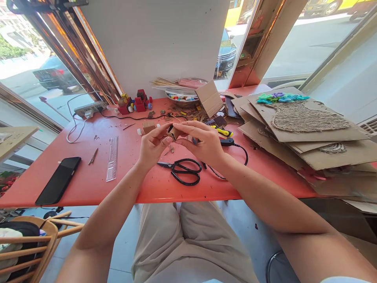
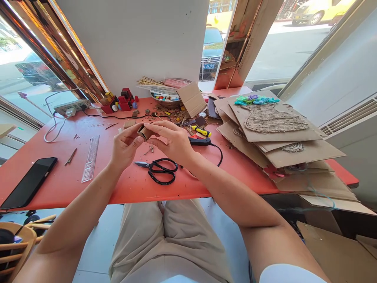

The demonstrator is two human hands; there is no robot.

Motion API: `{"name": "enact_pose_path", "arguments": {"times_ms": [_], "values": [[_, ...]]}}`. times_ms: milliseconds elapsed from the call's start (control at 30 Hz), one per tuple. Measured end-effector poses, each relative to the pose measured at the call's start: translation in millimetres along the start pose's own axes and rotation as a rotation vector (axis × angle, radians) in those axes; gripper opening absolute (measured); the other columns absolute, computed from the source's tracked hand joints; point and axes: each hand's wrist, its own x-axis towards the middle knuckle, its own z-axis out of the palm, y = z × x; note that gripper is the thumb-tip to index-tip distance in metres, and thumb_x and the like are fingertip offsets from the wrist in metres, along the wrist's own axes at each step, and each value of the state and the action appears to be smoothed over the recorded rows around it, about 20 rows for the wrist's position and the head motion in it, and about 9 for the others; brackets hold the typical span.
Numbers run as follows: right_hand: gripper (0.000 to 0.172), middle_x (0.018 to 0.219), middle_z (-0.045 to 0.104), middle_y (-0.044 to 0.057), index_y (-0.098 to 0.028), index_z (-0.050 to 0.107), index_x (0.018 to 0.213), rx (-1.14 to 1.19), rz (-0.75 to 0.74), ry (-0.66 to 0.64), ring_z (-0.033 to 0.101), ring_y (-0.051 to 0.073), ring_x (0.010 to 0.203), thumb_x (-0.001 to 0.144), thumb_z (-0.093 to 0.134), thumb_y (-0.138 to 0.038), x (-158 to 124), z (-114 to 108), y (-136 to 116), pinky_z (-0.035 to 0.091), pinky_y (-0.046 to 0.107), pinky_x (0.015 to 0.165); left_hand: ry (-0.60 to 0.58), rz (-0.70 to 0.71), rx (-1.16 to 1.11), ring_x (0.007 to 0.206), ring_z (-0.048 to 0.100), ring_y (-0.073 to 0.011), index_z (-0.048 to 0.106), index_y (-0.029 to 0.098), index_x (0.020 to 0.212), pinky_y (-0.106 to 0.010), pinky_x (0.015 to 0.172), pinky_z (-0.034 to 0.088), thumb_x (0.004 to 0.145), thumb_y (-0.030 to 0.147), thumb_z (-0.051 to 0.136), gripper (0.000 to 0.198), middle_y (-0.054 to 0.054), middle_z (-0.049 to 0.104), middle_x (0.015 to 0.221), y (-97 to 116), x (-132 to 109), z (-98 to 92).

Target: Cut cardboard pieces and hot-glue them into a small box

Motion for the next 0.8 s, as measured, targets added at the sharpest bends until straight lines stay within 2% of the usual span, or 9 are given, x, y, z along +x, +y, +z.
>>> {"name": "enact_pose_path", "arguments": {"times_ms": [133, 333, 567, 800], "values": [[0.031, 0.122, 0.082, 0.008, -0.030, 0.079, 0.128, -0.020, 0.045, 0.007, 0.078, 0.024, 0.111, 0.101, 0.070, -0.042, 0.7, -1.6, -6.5, 0.065, 0.042, 0.100, -0.010, 0.048, 0.065, 0.118, 0.075, -0.0289, 0.086, 0.028, 0.107, -0.040, 0.101, 0.062, 0.064, 0.052, 0.100, 0.051, -0.006, 0.084, 0.114, 2.7, -1.6, 0.0], [0.028, 0.118, 0.083, 0.006, -0.026, 0.074, 0.123, -0.007, 0.110, 0.009, 0.081, 0.021, 0.102, 0.098, 0.071, -0.037, 1.6, -2.1, -16.4, 0.067, 0.035, 0.093, 0.013, 0.134, 0.092, 0.115, 0.075, -0.0265, 0.086, 0.027, 0.109, -0.037, 0.103, 0.061, 0.067, 0.047, 0.100, 0.049, -0.007, 0.082, 0.115, 0.4, -2.1, -0.1], [0.024, 0.117, 0.083, 0.005, -0.026, 0.074, 0.120, -0.020, 0.060, 0.042, 0.082, 0.020, 0.100, 0.097, 0.071, -0.034, -0.2, -1.2, -13.8, 0.066, 0.030, 0.085, -0.015, 0.317, 0.152, 0.106, 0.079, -0.0230, 0.086, 0.030, 0.113, -0.033, 0.093, 0.065, 0.070, 0.050, 0.098, 0.049, -0.007, 0.084, 0.113, -8.5, 2.2, -3.8], [0.024, 0.115, 0.084, 0.004, -0.028, 0.075, 0.120, -0.042, 0.036, 0.050, 0.083, 0.019, 0.099, 0.097, 0.071, -0.033, 0.1, -1.6, -13.8, 0.067, 0.029, 0.088, -0.012, 0.321, 0.142, 0.107, 0.080, -0.0242, 0.086, 0.031, 0.114, -0.036, 0.096, 0.065, 0.074, 0.048, 0.096, 0.045, -0.007, 0.084, 0.116, -9.3, 1.7, -6.0]]}}
